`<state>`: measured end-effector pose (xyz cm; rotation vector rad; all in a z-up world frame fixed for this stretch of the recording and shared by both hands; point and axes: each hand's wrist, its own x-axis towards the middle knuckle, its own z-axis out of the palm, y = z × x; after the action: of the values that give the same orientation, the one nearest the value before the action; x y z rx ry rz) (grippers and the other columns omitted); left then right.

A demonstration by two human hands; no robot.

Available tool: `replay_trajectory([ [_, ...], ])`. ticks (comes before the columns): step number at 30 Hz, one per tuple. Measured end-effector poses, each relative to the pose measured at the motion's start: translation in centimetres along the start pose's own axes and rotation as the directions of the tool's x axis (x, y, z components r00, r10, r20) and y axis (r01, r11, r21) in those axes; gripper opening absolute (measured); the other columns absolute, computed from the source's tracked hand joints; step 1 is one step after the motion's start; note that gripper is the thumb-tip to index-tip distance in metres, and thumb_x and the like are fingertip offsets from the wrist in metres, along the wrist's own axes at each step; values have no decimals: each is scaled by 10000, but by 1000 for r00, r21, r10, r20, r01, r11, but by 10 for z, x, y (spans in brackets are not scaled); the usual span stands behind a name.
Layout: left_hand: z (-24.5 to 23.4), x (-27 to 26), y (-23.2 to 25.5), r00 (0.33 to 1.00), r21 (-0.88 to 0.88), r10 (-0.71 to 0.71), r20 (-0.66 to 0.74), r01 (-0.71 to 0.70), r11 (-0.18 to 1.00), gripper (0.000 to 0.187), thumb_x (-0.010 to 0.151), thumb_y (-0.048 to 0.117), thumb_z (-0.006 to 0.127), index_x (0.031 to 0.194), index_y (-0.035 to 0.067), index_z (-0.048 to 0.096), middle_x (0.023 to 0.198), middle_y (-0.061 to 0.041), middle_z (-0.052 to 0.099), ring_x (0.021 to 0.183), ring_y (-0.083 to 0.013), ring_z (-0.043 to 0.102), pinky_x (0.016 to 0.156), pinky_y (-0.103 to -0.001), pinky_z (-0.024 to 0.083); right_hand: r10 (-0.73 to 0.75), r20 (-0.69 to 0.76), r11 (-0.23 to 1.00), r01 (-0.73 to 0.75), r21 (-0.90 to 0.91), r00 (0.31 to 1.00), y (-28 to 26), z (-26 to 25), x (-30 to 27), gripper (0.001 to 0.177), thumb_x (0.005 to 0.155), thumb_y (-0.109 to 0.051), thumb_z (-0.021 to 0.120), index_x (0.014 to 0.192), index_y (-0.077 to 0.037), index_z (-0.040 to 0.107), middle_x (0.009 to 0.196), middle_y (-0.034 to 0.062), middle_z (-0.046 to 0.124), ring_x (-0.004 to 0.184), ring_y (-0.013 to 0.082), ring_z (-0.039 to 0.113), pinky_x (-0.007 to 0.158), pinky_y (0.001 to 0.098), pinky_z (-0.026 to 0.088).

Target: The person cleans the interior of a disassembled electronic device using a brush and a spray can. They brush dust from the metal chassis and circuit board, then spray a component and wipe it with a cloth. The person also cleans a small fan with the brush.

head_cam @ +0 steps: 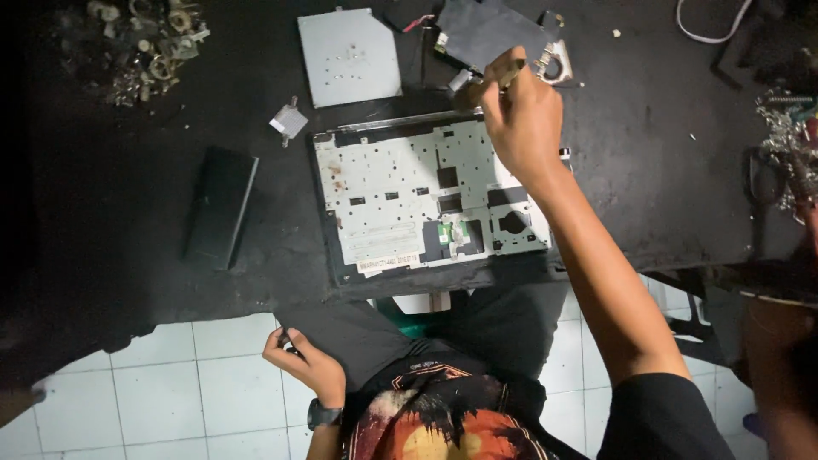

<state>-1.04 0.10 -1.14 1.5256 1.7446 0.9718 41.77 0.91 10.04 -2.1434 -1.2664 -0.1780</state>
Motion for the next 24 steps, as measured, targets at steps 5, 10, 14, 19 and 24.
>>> replay_trajectory([
  [5,-1,1,2,1000,-10,-17,-14,17,1000,217,1106,169,435,1206,-19,474,1166,-157,452,1051,-307,456,971,-425,389,-29,133,952,-13,305,991,-25,23,12,83,1092,-13,461,1037,-17,523,660,25,521,475,108,424,404,274,295],
  [10,-4,1,2,1000,-19,2,-6,-2,1000,220,1120,208,438,1191,4,481,1127,-133,456,986,-276,445,921,-401,392,-75,138,994,63,89,988,-43,51,11,90,1059,-20,524,976,-53,532,636,2,509,453,99,430,359,248,323],
  [14,-3,3,1,1000,-26,-9,9,9,1000,258,1118,262,430,1199,24,486,1138,-123,454,1001,-273,447,924,-408,389,-205,119,958,174,228,971,-73,63,19,88,1105,-106,489,1038,-57,518,671,23,560,455,139,497,395,295,376],
  [19,-5,2,3,999,-38,-35,-7,34,999,267,1107,259,441,1186,9,496,1129,-121,459,1014,-272,461,930,-397,391,-164,236,953,92,289,958,-101,73,15,104,1131,-179,444,1079,-90,429,597,-6,438,427,130,393,389,299,329],
  [24,-6,2,5,998,-58,-70,-3,70,996,282,1100,273,447,1190,11,496,1121,-118,464,990,-265,456,908,-394,395,-237,86,971,233,52,968,-75,84,2,149,999,-70,631,1026,-107,488,651,-5,561,467,87,455,344,240,362],
])
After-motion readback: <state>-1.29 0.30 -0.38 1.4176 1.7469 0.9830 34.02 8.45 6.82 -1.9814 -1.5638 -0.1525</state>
